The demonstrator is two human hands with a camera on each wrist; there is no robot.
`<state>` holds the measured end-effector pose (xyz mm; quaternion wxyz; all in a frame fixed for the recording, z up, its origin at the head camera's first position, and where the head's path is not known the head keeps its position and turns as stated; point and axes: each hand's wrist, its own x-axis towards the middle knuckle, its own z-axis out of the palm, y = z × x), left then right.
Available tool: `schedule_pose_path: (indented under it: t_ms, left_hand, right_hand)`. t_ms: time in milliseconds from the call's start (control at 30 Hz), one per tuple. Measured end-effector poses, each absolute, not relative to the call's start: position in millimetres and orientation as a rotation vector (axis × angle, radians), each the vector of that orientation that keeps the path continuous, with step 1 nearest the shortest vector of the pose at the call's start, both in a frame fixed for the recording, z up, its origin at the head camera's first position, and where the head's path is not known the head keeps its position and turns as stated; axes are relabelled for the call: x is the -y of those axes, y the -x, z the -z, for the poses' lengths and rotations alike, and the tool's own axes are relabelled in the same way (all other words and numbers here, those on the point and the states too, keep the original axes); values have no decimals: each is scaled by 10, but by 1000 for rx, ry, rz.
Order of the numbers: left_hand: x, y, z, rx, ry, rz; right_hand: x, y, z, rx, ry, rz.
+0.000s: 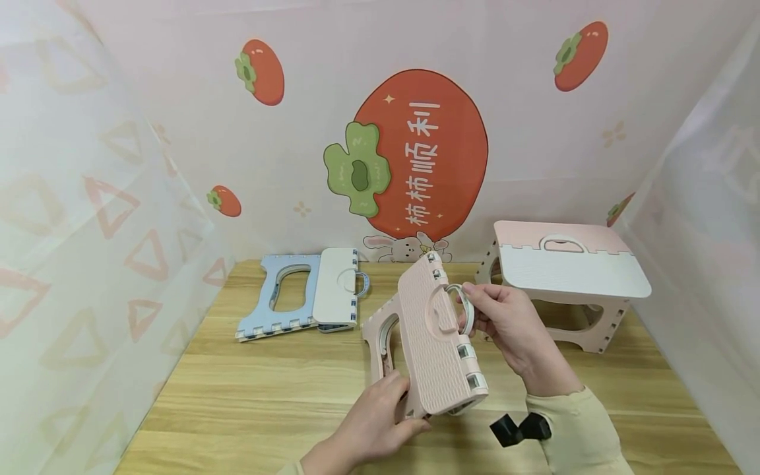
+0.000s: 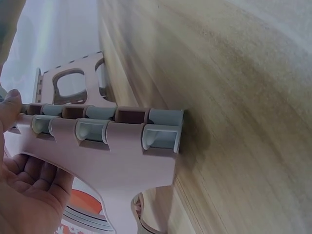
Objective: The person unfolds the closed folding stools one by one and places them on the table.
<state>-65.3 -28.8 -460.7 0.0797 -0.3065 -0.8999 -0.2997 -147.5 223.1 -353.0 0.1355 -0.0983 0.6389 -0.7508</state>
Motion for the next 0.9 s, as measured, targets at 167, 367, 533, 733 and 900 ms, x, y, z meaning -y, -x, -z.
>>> schedule_pose_path:
  t_ms: [167, 367, 533, 733, 900]
  left_hand:
    - [304, 691, 4606, 2712, 922, 975]
    - [335, 724, 4599, 2710, 961, 1038]
    - [355, 757, 4618, 2683, 996, 1078]
    - [365, 791, 4628, 2652, 1015, 1093]
    - [377, 806, 4600, 2689, 996, 1123]
  right_hand:
    - [-2210, 1461, 3507, -1851, 292, 2193]
    - [-2181, 1420, 3464, -1857, 279, 2205]
    - [-2168, 1397, 3444, -1874, 303, 2208]
    - [-2155, 1382, 3415, -1892, 339, 2205]
    - [-2131, 1376, 3393, -1907, 353, 2218]
